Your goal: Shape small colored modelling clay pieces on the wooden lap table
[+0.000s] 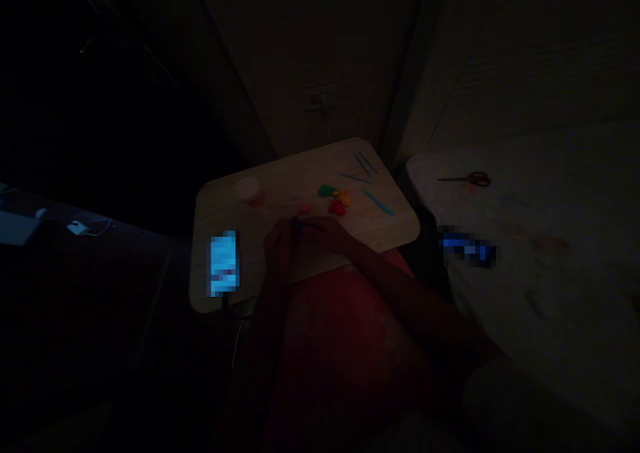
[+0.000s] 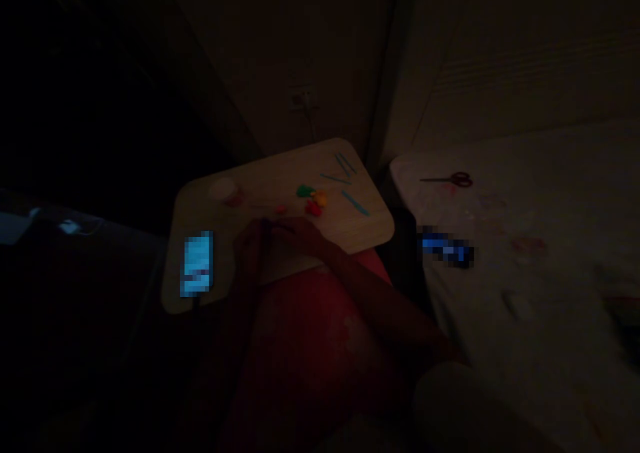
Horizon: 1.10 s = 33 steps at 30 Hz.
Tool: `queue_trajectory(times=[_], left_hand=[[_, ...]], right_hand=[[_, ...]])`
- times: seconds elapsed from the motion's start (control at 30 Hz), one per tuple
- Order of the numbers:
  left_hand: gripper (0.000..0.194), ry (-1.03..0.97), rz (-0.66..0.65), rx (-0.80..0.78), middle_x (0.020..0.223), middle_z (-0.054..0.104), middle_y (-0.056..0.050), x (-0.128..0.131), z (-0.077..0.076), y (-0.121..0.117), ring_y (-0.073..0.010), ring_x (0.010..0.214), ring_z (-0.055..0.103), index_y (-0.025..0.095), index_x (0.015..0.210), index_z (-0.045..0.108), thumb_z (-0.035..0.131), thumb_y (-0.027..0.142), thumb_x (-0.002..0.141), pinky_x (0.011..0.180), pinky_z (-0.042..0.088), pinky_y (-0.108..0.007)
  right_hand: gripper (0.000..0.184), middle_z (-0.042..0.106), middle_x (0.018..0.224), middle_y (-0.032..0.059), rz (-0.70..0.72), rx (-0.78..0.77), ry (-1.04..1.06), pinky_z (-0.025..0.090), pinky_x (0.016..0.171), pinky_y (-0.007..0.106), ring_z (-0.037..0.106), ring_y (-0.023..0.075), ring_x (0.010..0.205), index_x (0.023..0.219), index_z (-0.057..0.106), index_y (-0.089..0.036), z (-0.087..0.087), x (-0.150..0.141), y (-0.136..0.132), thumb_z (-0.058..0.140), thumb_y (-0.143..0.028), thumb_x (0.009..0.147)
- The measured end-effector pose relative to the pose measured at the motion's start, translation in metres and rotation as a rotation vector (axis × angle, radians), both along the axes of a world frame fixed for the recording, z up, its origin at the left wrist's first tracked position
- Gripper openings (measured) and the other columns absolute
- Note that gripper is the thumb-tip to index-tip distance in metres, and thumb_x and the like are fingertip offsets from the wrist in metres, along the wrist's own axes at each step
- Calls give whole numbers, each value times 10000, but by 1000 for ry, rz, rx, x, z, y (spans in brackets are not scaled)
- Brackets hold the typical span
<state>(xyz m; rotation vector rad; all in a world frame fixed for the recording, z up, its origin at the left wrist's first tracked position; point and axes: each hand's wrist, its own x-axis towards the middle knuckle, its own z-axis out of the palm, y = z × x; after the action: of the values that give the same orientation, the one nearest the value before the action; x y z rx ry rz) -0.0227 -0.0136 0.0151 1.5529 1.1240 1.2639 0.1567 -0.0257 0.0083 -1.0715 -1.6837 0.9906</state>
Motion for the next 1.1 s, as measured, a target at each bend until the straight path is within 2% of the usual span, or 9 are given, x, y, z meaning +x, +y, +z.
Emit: queue_trajectory(times=[0.1,0.27,0.37,0.5,0.63,0.8,0.93,1.03,1.1], left_hand=[[482,27,-55,51,851,707,-53,1,6,-1,-195,816,655,189,823,739,655,654,918,771,552,-312],[350,27,-104,60,947,755,-58,5,10,-4,-210,900,694,201,936,770,731,546,890,845,570,-340],[312,39,-83,65,979,772,-65,7,9,-5,-217,927,710,199,971,776,751,496,880,880,576,-360],[239,63,-28,109,988,763,-62,7,8,-7,-211,941,703,202,970,782,761,425,888,893,572,-362],[204,74,-50,178,970,739,-54,6,8,-8,-205,930,689,207,953,777,797,388,862,874,574,-364],[233,59,-79,212,979,710,-60,5,9,-8,-209,942,672,206,929,776,831,400,813,857,570,-358],[276,84,-125,137,1061,722,-81,4,10,-8,-239,1027,681,214,970,791,832,429,802,927,570,-381],[383,85,-144,115,1160,735,-90,3,8,-7,-255,1083,688,233,1142,776,824,427,815,968,565,-393],[477,71,-120,110,1215,735,-91,3,7,-7,-252,1087,694,246,1269,728,812,419,832,959,567,-381]], right_hand=[[327,756,968,59,7,6,-5,472,858,300,655,196,884,988,748,-164,-2,2,1,551,-425,998],[280,744,887,50,-5,41,-32,473,813,289,651,191,832,954,756,-152,-6,5,4,568,-358,978],[283,740,861,50,-21,31,-73,477,804,293,644,191,812,953,757,-144,-8,5,4,550,-333,992],[291,755,942,72,-43,29,-115,478,846,312,652,203,875,996,743,-157,-9,2,1,523,-344,1026],[363,741,928,64,-12,-29,-26,485,823,309,637,193,845,975,723,-175,-11,0,0,449,-395,1067],[503,679,797,55,-23,-91,1,468,742,302,576,178,753,835,699,-173,-8,1,1,408,-508,1072],[497,665,803,34,19,-87,89,453,702,277,575,163,753,901,711,-164,-4,4,0,528,-616,995],[488,679,826,33,9,-87,131,451,696,269,584,159,762,987,729,-157,-3,4,0,557,-614,976],[462,678,800,31,-23,-78,108,449,693,269,582,157,745,964,734,-150,-3,3,0,548,-572,990]])
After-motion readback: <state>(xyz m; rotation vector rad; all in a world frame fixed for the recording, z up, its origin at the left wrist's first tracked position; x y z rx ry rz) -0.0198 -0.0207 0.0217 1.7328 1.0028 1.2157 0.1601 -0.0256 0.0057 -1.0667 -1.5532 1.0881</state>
